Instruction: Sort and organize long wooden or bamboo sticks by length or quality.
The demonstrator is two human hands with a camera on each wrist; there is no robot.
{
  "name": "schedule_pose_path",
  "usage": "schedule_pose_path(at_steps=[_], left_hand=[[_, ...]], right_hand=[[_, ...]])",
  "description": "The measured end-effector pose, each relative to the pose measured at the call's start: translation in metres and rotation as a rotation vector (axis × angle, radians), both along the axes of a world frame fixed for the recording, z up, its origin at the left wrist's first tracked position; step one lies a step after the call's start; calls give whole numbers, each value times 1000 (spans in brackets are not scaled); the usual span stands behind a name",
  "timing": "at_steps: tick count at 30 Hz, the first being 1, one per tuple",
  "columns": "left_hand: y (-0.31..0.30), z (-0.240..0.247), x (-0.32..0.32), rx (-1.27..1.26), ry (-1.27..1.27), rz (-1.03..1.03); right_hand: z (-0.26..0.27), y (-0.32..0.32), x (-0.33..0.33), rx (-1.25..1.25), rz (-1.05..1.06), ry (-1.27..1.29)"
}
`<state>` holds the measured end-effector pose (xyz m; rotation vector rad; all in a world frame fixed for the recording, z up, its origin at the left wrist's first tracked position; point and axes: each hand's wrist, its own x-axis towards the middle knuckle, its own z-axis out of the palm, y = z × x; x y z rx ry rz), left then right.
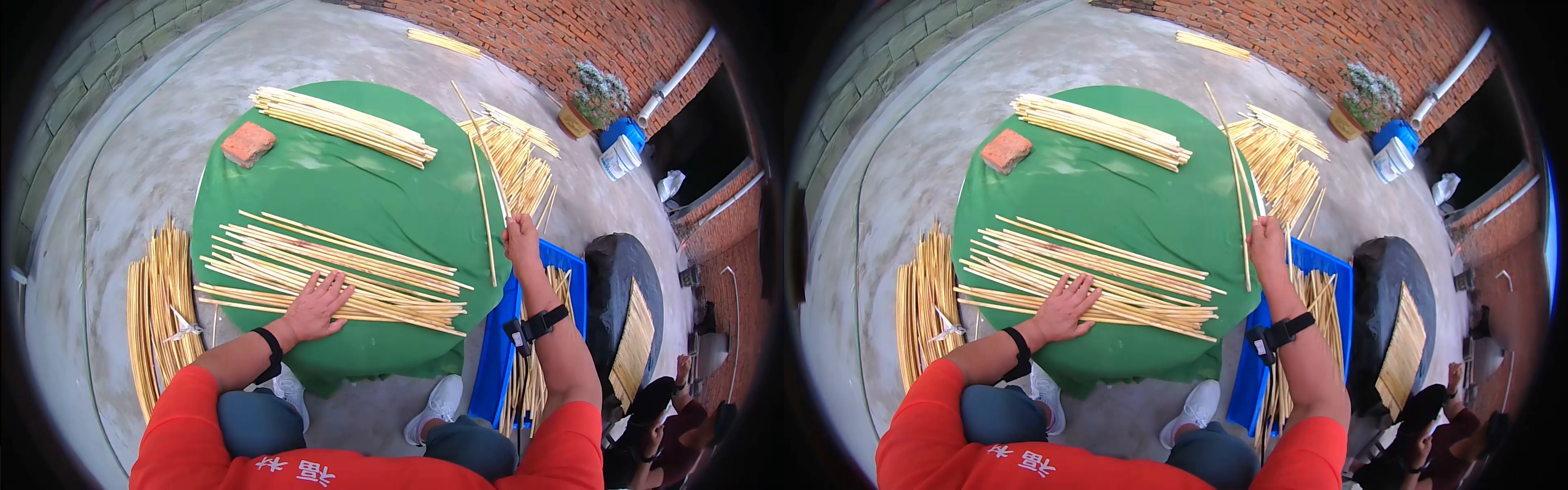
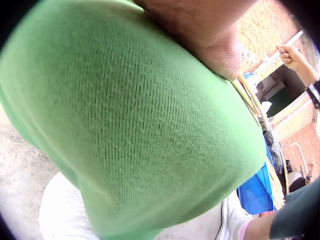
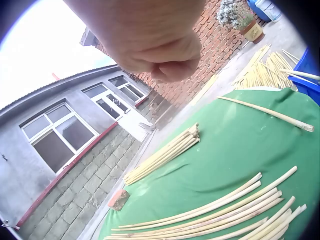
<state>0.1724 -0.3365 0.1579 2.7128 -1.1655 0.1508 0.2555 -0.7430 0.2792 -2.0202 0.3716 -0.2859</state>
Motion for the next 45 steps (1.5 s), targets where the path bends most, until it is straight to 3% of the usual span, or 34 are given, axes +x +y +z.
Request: schedule_pose_path(at_steps=[1,3,5,7,12,23,30,32,33,35,38,43,45], left_hand=[[0,-1,0,1,-3,-5],[0,-2,0,1,-8,-9],[1,-1,0,-7,-15,-14],[0,1,0,-8,-23,-13],[0,1,-2,7,-19,-6],[2,1,-2,18,-22,-7],[1,0,0,5,-12,-4],[0,1,-1,6,9,-4],[0,1,0,6,21,2],[0,-1,0,6,26,-5],[1,-2,0,32,-4,-6],[-5,0,4,45,-15,-2],[-6,-3,0,57,34,-9]], right_hand=[[14,-5,18,23,-11,-40],[32,-31,61,-192,-45,-139],[95,-13,63,59,-42,-29],[127,-12,74,102,-45,-39],[149,9,84,245,-57,-74],[108,76,62,549,-117,-47],[68,56,2,676,35,-3],[52,54,-27,630,220,132],[43,51,-38,634,214,134],[23,46,-57,510,395,350],[-29,35,-74,361,537,393],[-125,18,-92,215,561,364],[-138,20,-99,-249,560,55]])
